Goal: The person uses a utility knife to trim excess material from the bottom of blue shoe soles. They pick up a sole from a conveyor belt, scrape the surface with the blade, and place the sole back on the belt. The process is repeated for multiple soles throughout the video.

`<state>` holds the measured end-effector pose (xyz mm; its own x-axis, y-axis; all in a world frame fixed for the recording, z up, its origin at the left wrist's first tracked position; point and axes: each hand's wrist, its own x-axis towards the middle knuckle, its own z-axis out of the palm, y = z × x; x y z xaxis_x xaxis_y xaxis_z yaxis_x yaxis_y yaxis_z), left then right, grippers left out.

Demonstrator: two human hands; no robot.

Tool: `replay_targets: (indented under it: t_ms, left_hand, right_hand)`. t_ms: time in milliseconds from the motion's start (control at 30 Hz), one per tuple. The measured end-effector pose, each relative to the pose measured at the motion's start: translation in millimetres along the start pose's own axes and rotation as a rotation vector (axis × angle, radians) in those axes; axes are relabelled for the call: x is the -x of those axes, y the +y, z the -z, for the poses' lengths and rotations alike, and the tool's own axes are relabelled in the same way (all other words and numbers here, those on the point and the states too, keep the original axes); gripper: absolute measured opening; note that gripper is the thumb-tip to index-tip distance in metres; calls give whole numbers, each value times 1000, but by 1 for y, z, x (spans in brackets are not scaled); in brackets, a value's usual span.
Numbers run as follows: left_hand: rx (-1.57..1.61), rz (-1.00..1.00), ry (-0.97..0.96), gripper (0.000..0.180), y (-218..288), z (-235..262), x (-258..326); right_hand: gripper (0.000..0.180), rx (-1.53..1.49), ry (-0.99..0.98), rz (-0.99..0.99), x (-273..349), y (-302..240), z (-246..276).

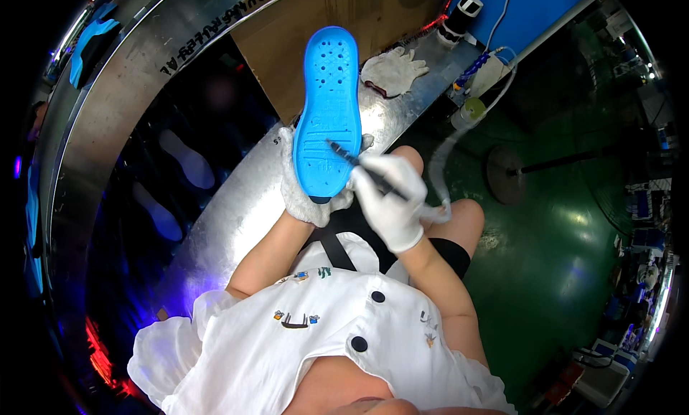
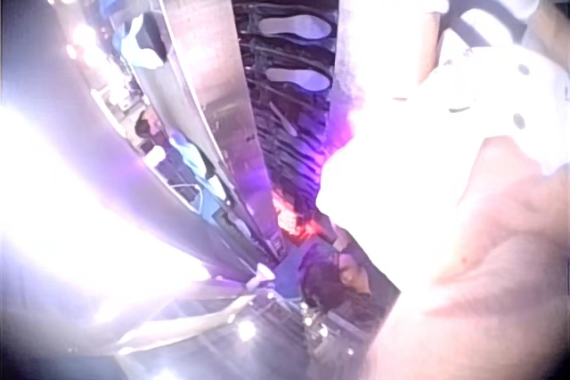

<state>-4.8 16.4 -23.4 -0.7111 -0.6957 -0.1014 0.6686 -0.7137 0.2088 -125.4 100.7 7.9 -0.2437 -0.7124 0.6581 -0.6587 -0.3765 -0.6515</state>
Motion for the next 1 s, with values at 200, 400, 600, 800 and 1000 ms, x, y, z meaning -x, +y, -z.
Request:
replay_targets:
  t_ms: [200, 400, 600, 800, 1000]
  left_hand:
    - [-89, 36, -152, 92, 28, 14, -12]
    - [-412, 310, -184, 82, 65, 16, -16]
    - [-973, 315, -36, 58, 77, -17, -21]
    - [-1508, -20, -426, 45, 85, -1, -26]
    - [-1148, 370, -2, 42, 89, -45, -16]
  right_hand:
    - [14, -374, -157, -333, 4, -13, -4]
    - [21, 38, -657, 199, -15, -37, 26]
    - [21, 23, -574, 127, -10, -32, 27]
    - [26, -28, -444, 80, -23, -36, 41]
    - [27, 39, -472, 159, -29, -42, 52]
